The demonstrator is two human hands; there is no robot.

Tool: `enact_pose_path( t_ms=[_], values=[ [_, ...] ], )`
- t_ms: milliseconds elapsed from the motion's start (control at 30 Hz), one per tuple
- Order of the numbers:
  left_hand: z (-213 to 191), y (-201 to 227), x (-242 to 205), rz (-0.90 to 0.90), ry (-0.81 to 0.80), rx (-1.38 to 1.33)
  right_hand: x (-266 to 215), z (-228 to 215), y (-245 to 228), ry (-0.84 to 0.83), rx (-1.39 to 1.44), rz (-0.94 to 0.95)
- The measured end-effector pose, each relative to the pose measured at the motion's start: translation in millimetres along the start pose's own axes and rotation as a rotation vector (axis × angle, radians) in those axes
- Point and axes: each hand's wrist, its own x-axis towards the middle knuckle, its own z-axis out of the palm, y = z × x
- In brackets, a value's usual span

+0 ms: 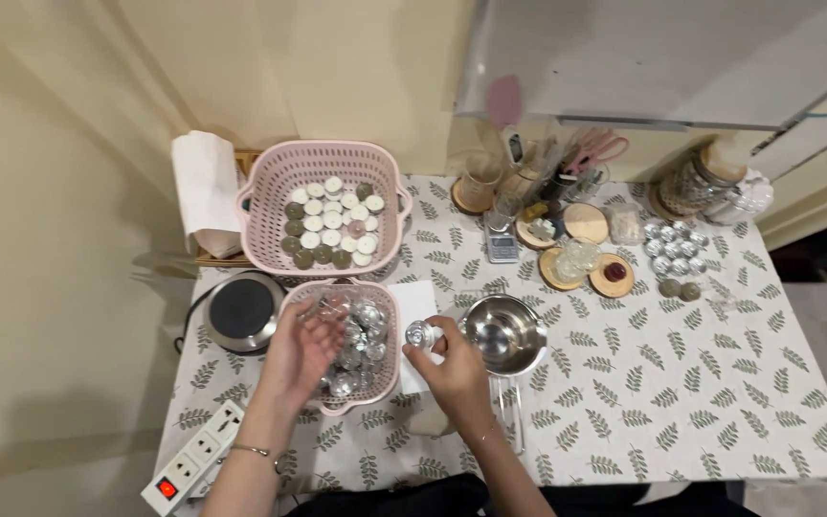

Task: Cleaning and preparing small metal candle containers and glass jars using a paper tissue at a workshop table.

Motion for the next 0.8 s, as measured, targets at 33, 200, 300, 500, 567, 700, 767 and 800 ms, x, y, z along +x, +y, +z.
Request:
enact_pose_path(
  t_ms=[33,200,300,500,567,700,767,800],
  values=[
    [0.8,4.3,-2.1,0.005,0.002,0.0,1.3,-1.1,-7.9,-0.003,0.002,-0.004],
    [4.9,12.3,-7.6,-0.103,-0.17,-0.081,10.9,-37.2,-32.5,0.018,0.118,0.138],
    [14.3,10.5,-4.5,-0.133,-0.27,-0.084,15.0,-60.1,-26.8,0.133,0.107,0.126],
    [57.5,-1.5,-4.0,-0.196,-0.313,-0.021,46.7,-117.1,36.5,0.311,-0.187,0.165],
    [67.6,-6.0,-5.5,-0.207,-0.327,0.003,59.7,-133.5,79.3,0.338,-0.25,0.229],
    [82.9,-14.5,-7.3,-0.237,-0.368,0.019,105.0,-139.7,210.6,0.312,-0.369,0.394],
    [87.6,-20.1,-9.7,-0.246,-0.361,0.017,110.6,-131.2,227.8,0.26,-0.367,0.425],
    [90.3,-22.9,-10.3,-0.26,-0.358,0.017,114.6,-127.5,236.0,0.213,-0.364,0.461]
  ],
)
